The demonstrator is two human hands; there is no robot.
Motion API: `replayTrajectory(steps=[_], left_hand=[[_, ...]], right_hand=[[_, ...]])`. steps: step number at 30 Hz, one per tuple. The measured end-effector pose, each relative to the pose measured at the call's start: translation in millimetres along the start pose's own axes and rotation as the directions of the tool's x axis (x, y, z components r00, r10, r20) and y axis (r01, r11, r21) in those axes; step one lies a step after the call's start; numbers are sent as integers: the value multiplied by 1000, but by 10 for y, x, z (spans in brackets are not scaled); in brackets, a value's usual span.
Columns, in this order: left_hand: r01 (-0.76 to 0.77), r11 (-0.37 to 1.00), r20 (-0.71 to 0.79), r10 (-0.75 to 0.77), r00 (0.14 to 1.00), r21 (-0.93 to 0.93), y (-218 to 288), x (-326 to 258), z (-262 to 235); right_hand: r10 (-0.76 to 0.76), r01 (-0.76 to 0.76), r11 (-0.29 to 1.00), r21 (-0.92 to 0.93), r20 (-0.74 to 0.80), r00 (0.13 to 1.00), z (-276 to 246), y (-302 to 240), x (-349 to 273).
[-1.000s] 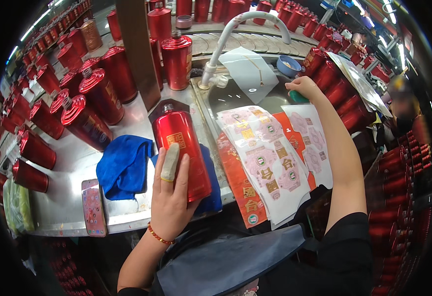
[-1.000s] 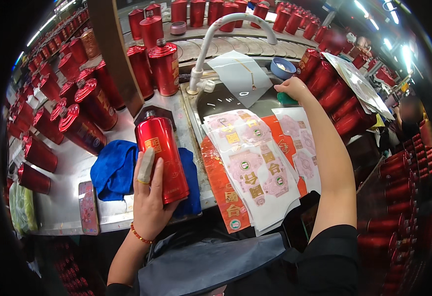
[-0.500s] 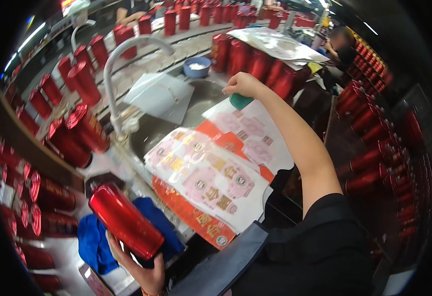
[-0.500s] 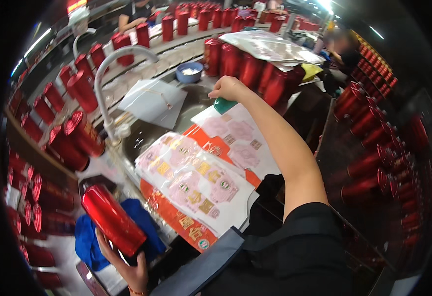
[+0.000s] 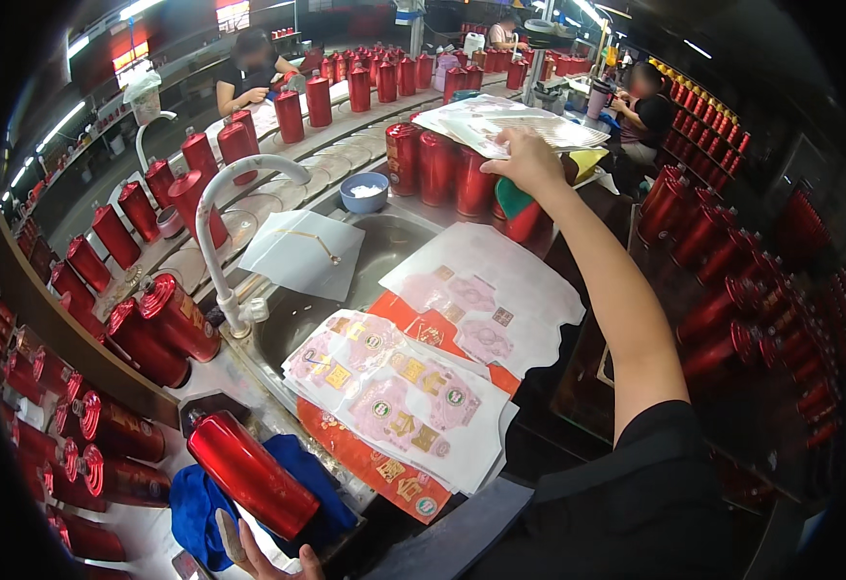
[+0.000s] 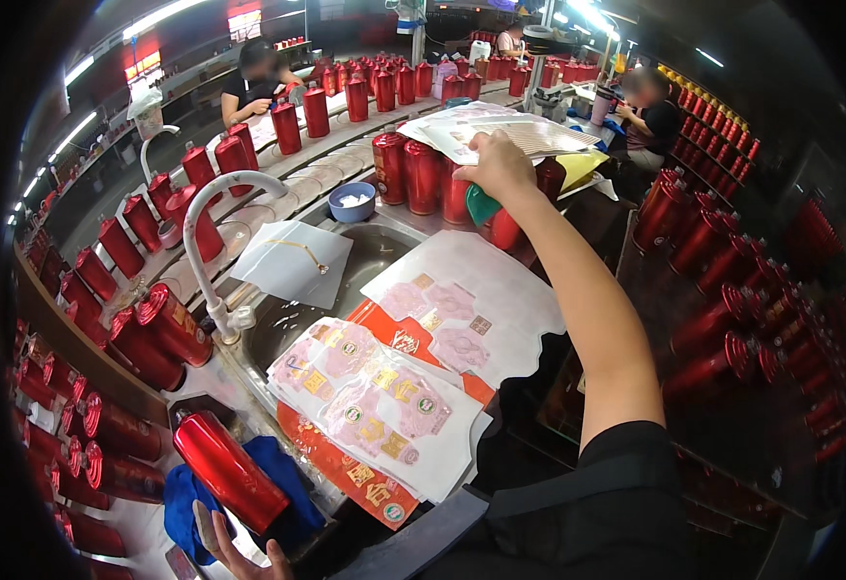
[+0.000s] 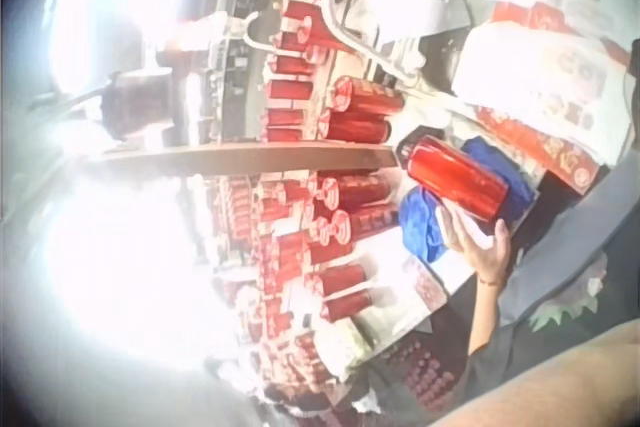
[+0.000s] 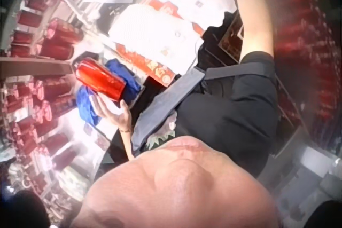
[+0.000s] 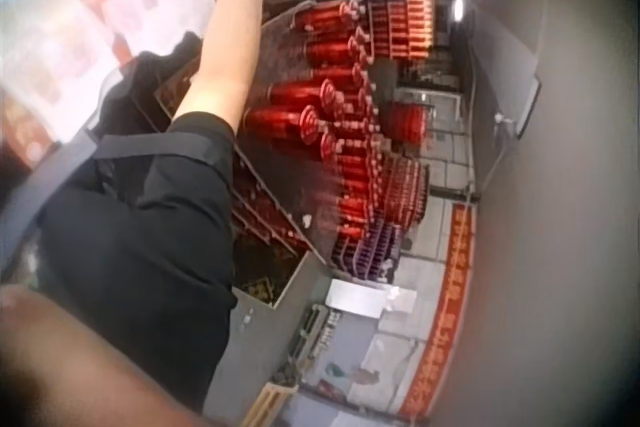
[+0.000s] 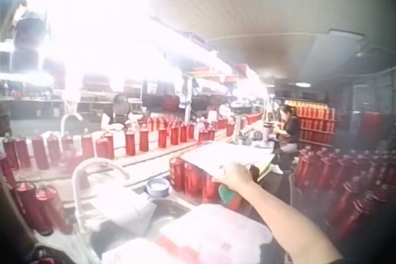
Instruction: The person applies a printed label to a red cylindrical container, smooths it with a green tool, and wipes the surface with a blue cloth. The person repeats this process on multiple containers at a workstation.
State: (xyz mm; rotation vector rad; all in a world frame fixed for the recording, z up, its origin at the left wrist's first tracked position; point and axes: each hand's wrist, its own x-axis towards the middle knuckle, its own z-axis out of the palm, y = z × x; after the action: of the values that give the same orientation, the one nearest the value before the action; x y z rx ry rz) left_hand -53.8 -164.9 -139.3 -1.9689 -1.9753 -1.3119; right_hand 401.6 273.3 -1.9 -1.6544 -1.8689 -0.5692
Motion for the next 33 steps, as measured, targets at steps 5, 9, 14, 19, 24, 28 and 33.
replayTrajectory(steps=[5, 9, 14, 19, 24, 28, 33], left_hand=[[-2, 996, -58, 7, 998, 85, 37, -142, -87], [-10, 985, -82, 25, 996, 174, -1, -258, -210], [-55, 972, -177, 96, 980, 226, 65, -163, -282], [-232, 953, -210, 272, 939, 195, 113, -1, -313], [-224, 969, -77, 216, 973, -102, 419, 322, -214], [-466, 880, -107, 457, 883, -95, 1411, 1513, 133], [-479, 853, -195, 444, 875, -206, 1837, 1975, 551]], right_hand=[[121, -119, 992, -30, 64, 991, 136, -102, 125], [134, -115, 988, 100, -212, 968, -112, 156, 366], [-16, 9, 1000, -15, -592, 806, -862, 589, 658], [18, -5, 1000, 20, -719, 695, -1646, 290, 453], [263, 264, 601, 754, -499, 826, -2238, -493, -18], [151, 235, 258, 937, -279, 948, -2430, -1308, -420], [114, 76, 70, 995, -84, 990, -2511, -1797, -684]])
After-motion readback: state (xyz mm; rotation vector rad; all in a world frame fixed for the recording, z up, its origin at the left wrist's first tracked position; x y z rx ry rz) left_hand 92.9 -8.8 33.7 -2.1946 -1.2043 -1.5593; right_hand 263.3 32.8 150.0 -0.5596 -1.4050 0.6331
